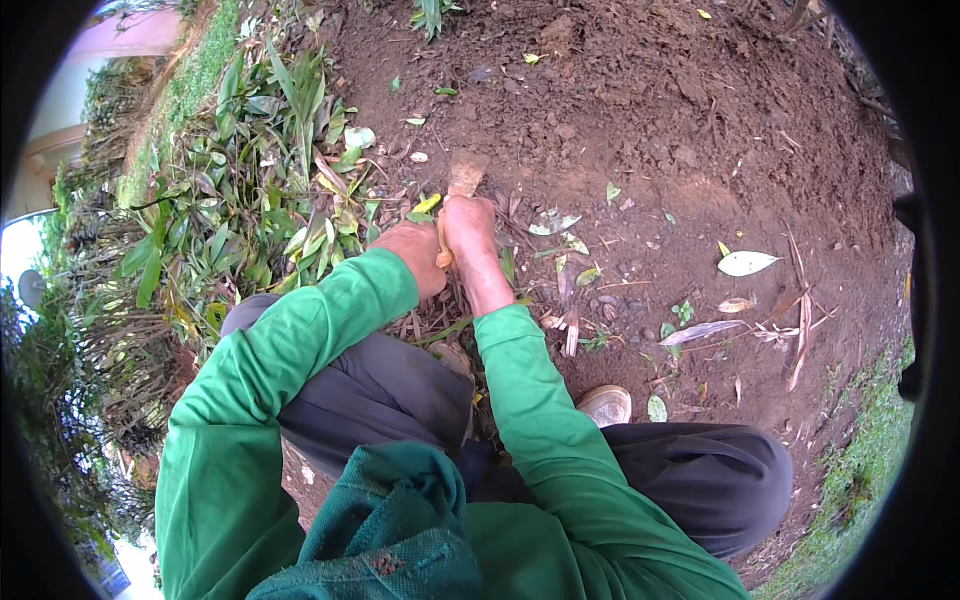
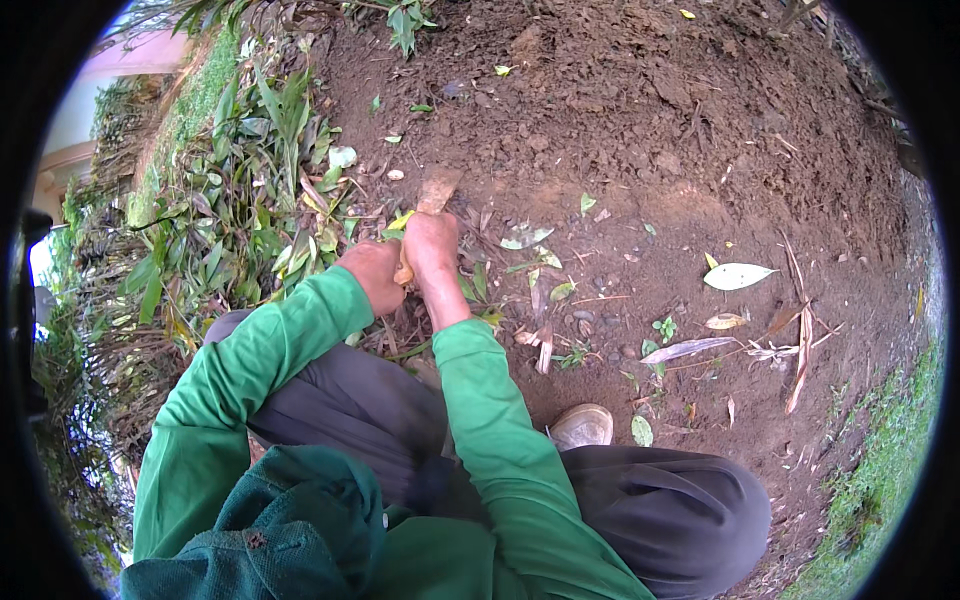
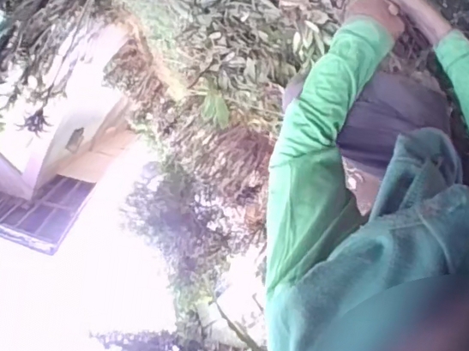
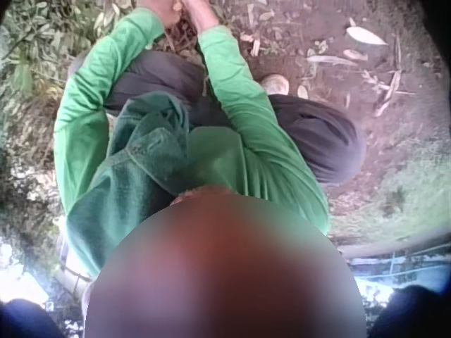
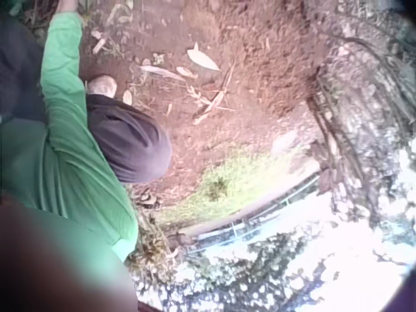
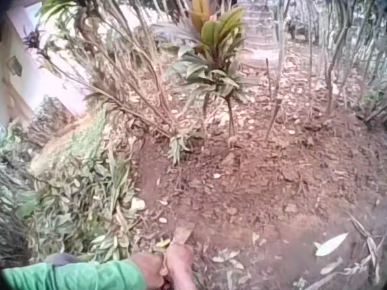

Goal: The person squats in a garden bed and uses a small hand trowel to dig and loosen soil around small plants. They repeatedly scoop and turn the soil, clearing away leaves and debris as they work.

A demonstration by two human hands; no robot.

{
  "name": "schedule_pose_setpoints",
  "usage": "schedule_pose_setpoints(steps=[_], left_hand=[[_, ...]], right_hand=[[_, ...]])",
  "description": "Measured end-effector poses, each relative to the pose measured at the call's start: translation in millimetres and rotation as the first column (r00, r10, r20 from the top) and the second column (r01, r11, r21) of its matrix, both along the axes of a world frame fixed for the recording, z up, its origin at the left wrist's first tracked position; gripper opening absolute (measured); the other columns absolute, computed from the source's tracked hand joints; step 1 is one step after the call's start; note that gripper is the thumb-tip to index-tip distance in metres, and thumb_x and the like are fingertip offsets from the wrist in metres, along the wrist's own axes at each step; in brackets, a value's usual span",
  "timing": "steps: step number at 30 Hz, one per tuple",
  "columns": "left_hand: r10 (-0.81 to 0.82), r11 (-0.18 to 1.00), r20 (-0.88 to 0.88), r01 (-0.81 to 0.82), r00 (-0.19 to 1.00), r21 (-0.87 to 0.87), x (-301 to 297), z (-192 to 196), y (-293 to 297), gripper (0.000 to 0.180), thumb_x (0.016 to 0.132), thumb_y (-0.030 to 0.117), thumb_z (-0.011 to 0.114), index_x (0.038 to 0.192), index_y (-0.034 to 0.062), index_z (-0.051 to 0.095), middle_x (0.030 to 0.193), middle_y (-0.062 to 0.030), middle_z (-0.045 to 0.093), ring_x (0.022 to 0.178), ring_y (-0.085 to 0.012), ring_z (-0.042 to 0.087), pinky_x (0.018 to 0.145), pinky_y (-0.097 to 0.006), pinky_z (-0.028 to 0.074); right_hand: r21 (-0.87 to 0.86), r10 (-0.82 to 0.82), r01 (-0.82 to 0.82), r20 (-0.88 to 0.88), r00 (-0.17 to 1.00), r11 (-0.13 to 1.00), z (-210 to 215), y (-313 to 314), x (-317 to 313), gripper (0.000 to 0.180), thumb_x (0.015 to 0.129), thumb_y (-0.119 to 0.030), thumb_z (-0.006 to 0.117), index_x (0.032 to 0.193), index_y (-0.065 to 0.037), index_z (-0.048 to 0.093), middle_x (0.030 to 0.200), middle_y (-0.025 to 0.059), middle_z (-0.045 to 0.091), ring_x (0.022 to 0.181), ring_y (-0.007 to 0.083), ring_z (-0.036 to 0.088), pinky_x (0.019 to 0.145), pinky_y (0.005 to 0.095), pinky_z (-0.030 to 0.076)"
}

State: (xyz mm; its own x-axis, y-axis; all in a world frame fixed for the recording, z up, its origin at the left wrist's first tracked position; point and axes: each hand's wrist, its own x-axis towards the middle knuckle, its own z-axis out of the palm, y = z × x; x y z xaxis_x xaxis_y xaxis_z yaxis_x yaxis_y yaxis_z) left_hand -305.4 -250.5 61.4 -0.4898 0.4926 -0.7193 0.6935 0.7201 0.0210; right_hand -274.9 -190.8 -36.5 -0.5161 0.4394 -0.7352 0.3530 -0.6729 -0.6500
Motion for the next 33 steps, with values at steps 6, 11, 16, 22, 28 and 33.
schedule_pose_setpoints(steps=[6, 11, 16, 22, 28, 33], left_hand=[[0.116, 0.989, -0.014, -0.114, 0.993, 0.097, -6, -46, -23, 0.051, 0.063, 0.011, 0.054, 0.11, -0.0086, 0.046, 0.088, -0.0317, 0.06, 0.088, -0.0445, 0.059, 0.081, -0.049, 0.046], [0.056, 0.984, -0.053, -0.046, 0.997, 0.175, -11, -60, -28, 0.052, 0.064, 0.011, 0.055, 0.112, -0.0077, 0.046, 0.089, -0.0314, 0.06, 0.088, -0.0429, 0.06, 0.08, -0.047, 0.048], [-0.219, 0.967, -0.266, 0.173, 0.939, -0.185, -22, -33, -2, 0.05, 0.075, 0.017, 0.06, 0.117, -0.0052, 0.046, 0.102, -0.0221, 0.061, 0.09, -0.0335, 0.064, 0.075, -0.042, 0.053], [-0.219, 0.946, -0.393, 0.096, 0.893, -0.309, 7, -26, 19, 0.06, 0.08, 0.018, 0.056, 0.126, -0.0144, 0.034, 0.09, -0.0181, 0.067, 0.079, -0.0313, 0.068, 0.061, -0.047, 0.055], [-0.121, 0.993, -0.225, 0.12, 0.967, -0.021, 4, -56, -4, 0.057, 0.073, 0.015, 0.058, 0.122, -0.0096, 0.041, 0.091, -0.025, 0.063, 0.09, -0.0318, 0.065, 0.071, -0.043, 0.054], [0.272, 0.917, 0.072, -0.281, 0.96, 0.284, 8, -72, -27, 0.05, 0.064, 0.013, 0.056, 0.11, -0.0041, 0.046, 0.089, -0.0308, 0.06, 0.089, -0.043, 0.06, 0.08, -0.047, 0.048]], right_hand=[[0.295, 0.184, -0.245, 0.219, 0.958, 0.924, -19, -2, -14, 0.032, 0.068, -0.019, 0.053, 0.082, 0.007, 0.065, 0.083, 0.0309, 0.062, 0.087, 0.0441, 0.06, 0.078, 0.0462, 0.047], [0.368, 0.173, -0.265, 0.265, 0.949, 0.891, -37, -4, -23, 0.029, 0.068, -0.018, 0.055, 0.08, 0.007, 0.066, 0.082, 0.0286, 0.063, 0.085, 0.0429, 0.061, 0.077, 0.0441, 0.048], [0.023, -0.214, 0.218, -0.121, 0.969, 0.976, -53, -18, -44, 0.022, 0.071, -0.012, 0.057, 0.07, 0.009, 0.062, 0.068, 0.0214, 0.063, 0.065, 0.0298, 0.061, 0.065, 0.0402, 0.047], [-0.287, -0.423, 0.349, -0.255, 0.87, 0.892, -75, -20, -41, 0.023, 0.082, -0.019, 0.062, 0.069, 0.0, 0.061, 0.064, 0.0093, 0.059, 0.055, 0.0177, 0.054, 0.053, 0.0318, 0.042], [0.199, -0.027, 0.038, -0.061, 0.998, 0.979, -71, -6, -21, 0.025, 0.077, -0.019, 0.058, 0.073, 0.005, 0.064, 0.075, 0.0225, 0.063, 0.07, 0.0339, 0.062, 0.066, 0.0408, 0.047], [0.453, 0.144, -0.218, 0.191, 0.971, 0.865, -42, 8, -6, 0.032, 0.069, -0.023, 0.055, 0.079, 0.004, 0.066, 0.089, 0.0301, 0.061, 0.091, 0.0416, 0.06, 0.082, 0.044, 0.047]])
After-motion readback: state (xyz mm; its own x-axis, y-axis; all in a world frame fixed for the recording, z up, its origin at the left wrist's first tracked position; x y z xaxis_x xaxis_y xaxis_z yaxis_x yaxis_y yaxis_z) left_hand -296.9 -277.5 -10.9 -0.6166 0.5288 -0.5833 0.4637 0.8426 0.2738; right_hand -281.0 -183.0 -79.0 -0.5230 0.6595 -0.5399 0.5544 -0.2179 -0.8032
